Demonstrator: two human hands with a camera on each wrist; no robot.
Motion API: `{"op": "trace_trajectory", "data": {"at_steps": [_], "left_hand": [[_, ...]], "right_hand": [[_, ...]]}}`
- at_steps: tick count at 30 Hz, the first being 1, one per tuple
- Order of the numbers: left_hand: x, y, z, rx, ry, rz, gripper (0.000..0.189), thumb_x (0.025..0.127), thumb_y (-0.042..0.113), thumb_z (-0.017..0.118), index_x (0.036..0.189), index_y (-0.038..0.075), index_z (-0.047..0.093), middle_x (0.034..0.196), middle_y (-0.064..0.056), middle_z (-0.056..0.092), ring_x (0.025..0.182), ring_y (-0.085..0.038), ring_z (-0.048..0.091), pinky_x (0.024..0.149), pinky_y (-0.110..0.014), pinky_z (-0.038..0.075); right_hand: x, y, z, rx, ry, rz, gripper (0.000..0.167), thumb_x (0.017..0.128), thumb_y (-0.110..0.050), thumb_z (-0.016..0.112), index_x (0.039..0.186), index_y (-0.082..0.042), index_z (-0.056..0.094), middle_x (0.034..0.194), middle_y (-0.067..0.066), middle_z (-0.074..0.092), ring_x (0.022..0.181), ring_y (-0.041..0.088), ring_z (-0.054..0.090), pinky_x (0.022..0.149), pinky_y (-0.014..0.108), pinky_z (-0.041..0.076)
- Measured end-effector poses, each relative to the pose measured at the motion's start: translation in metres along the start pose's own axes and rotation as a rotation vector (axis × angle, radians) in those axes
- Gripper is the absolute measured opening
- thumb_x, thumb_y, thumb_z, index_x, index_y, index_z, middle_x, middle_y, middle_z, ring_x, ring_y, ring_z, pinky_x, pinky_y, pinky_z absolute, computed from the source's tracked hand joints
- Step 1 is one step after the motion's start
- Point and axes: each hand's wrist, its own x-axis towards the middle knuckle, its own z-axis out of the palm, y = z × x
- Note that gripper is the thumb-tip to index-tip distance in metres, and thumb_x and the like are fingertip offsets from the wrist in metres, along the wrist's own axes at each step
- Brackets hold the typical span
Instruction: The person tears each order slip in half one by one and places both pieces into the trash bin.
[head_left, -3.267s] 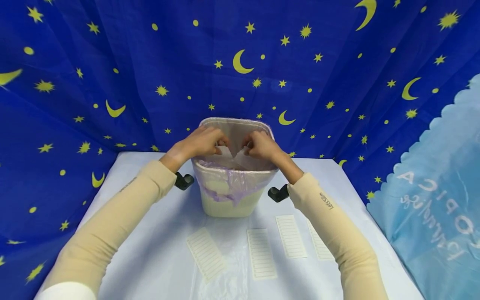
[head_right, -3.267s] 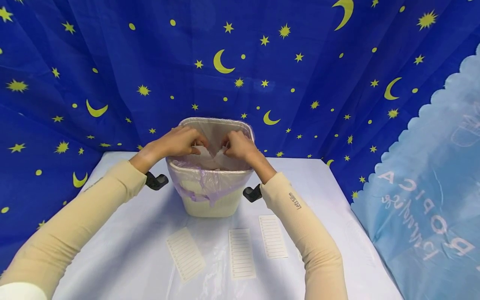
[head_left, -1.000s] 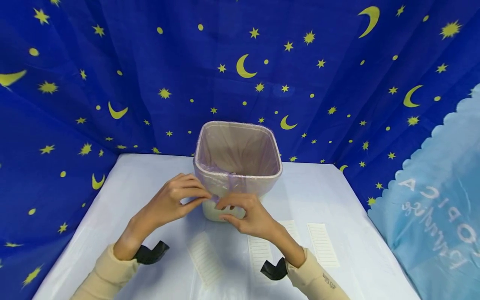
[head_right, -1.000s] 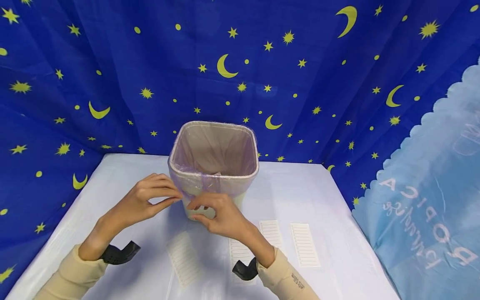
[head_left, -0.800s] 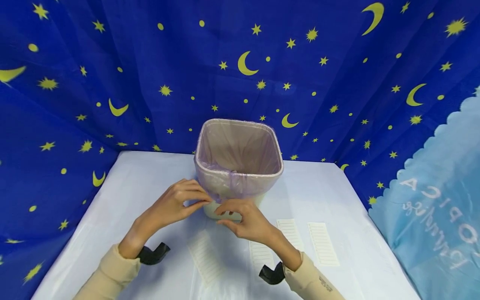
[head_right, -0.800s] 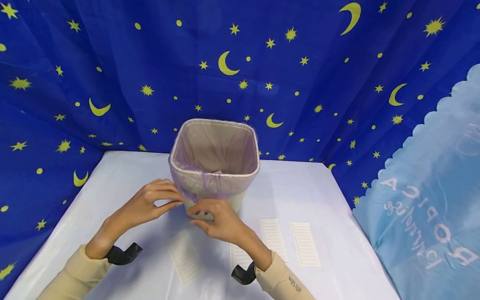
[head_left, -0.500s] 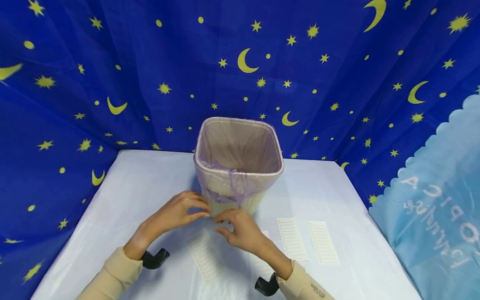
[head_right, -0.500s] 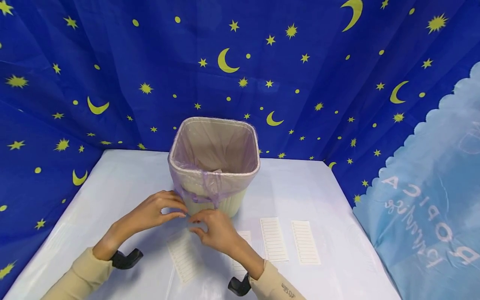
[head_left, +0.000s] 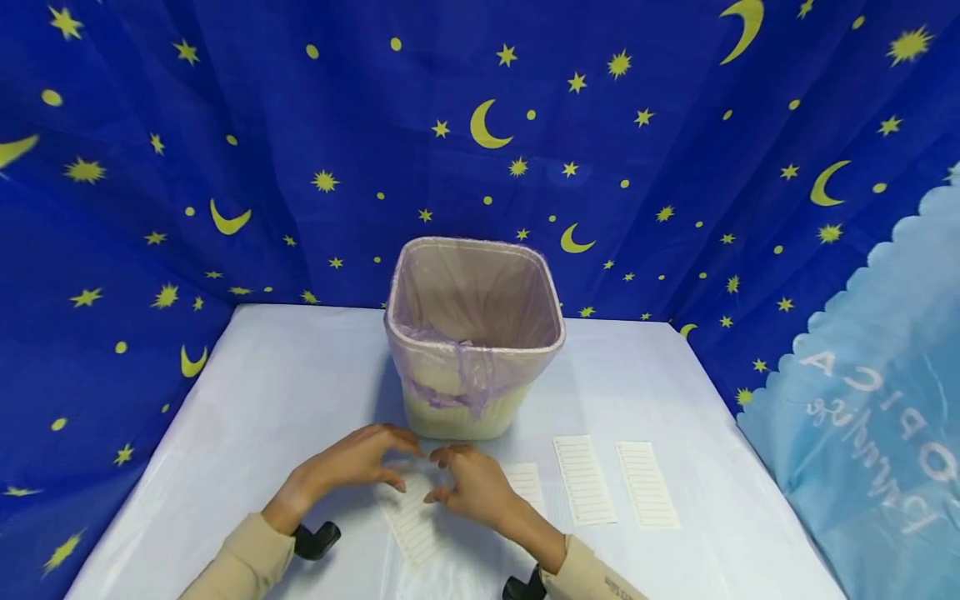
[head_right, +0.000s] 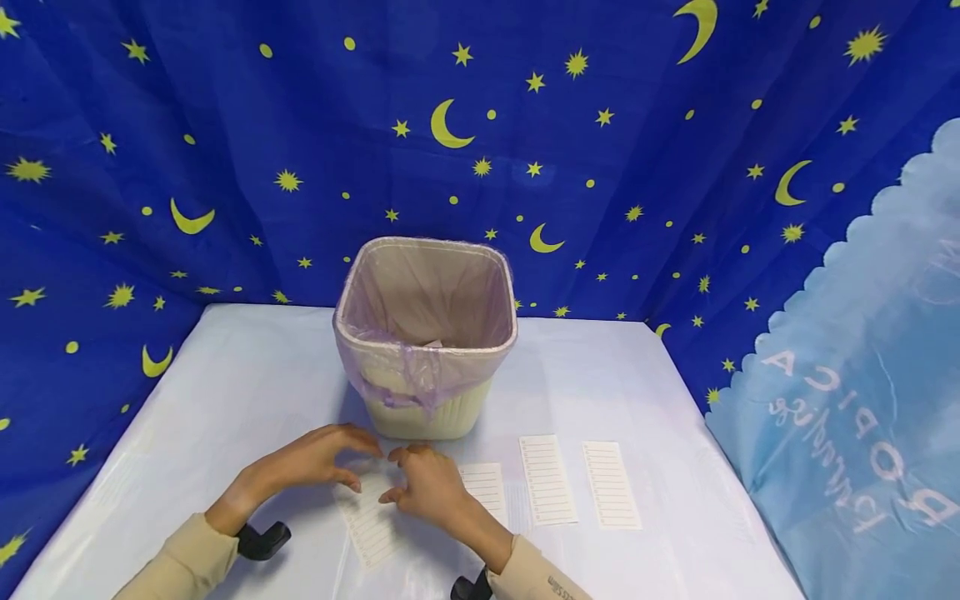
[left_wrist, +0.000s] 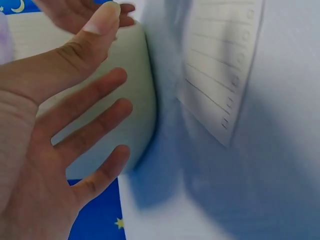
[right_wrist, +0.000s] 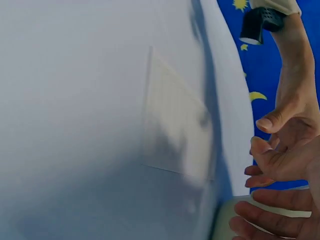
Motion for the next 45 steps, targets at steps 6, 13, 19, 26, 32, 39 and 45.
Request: {"op": "trace_trajectory", "data": {"at_steps": [6,13,19,26,32,39,45], "left_hand": [[-0.003,-0.006,0.001,-0.011,0.002,-0.047,0.046,0.072,0.027,0.084,0.115,0.015,0.073,0.117,0.004,0.070,0.115,-0.022,0.061,0.099,-0.042,0.046],[0.000,-0.013,0.008,-0.020,0.005,-0.005,0.051,0.069,0.026,0.084,0.116,0.013,0.072,0.117,0.001,0.070,0.113,-0.023,0.062,0.098,-0.041,0.047],[0.002,-0.015,0.014,-0.015,0.002,0.036,0.055,0.064,0.026,0.085,0.116,0.014,0.072,0.117,0.003,0.070,0.112,-0.021,0.061,0.098,-0.040,0.046],[0.000,-0.012,0.021,0.003,0.007,0.036,0.057,0.062,0.028,0.085,0.116,0.017,0.071,0.120,-0.004,0.066,0.111,-0.024,0.060,0.097,-0.041,0.047],[0.001,-0.010,0.022,-0.001,-0.014,0.007,0.057,0.062,0.025,0.086,0.116,0.017,0.071,0.120,-0.001,0.065,0.109,-0.022,0.060,0.095,-0.040,0.048],[0.002,-0.011,0.023,0.002,-0.016,0.008,0.057,0.060,0.026,0.086,0.114,0.017,0.071,0.119,-0.003,0.065,0.109,-0.024,0.060,0.096,-0.042,0.048],[0.002,-0.014,0.028,0.026,-0.007,0.029,0.060,0.055,0.029,0.088,0.112,0.017,0.072,0.114,-0.001,0.064,0.107,-0.023,0.060,0.095,-0.040,0.047]], "right_hand": [[0.001,0.002,0.007,-0.037,-0.023,0.024,0.056,0.072,-0.038,0.085,0.117,-0.009,0.068,0.101,0.000,0.070,0.095,0.016,0.065,0.074,0.027,0.054],[0.001,0.005,0.013,-0.039,-0.029,0.054,0.061,0.070,-0.042,0.085,0.118,-0.008,0.066,0.098,0.001,0.069,0.090,0.016,0.064,0.069,0.024,0.052],[-0.004,0.003,0.017,-0.051,-0.023,0.084,0.068,0.067,-0.045,0.085,0.118,-0.004,0.065,0.097,0.003,0.067,0.088,0.017,0.064,0.069,0.023,0.052],[-0.007,0.001,0.023,-0.084,-0.035,0.102,0.071,0.063,-0.049,0.085,0.112,-0.003,0.064,0.096,0.006,0.066,0.082,0.015,0.062,0.062,0.021,0.050],[-0.007,0.001,0.028,-0.098,-0.032,0.117,0.074,0.063,-0.052,0.084,0.112,-0.002,0.064,0.096,0.008,0.065,0.080,0.015,0.061,0.060,0.020,0.048],[-0.006,0.000,0.035,-0.146,0.022,0.124,0.079,0.060,-0.060,0.082,0.107,0.000,0.063,0.093,0.011,0.065,0.078,0.020,0.063,0.059,0.021,0.048],[-0.007,-0.003,0.040,-0.223,0.046,0.123,0.083,0.058,-0.070,0.077,0.101,0.000,0.063,0.084,0.008,0.060,0.069,0.016,0.058,0.054,0.020,0.044]]}}
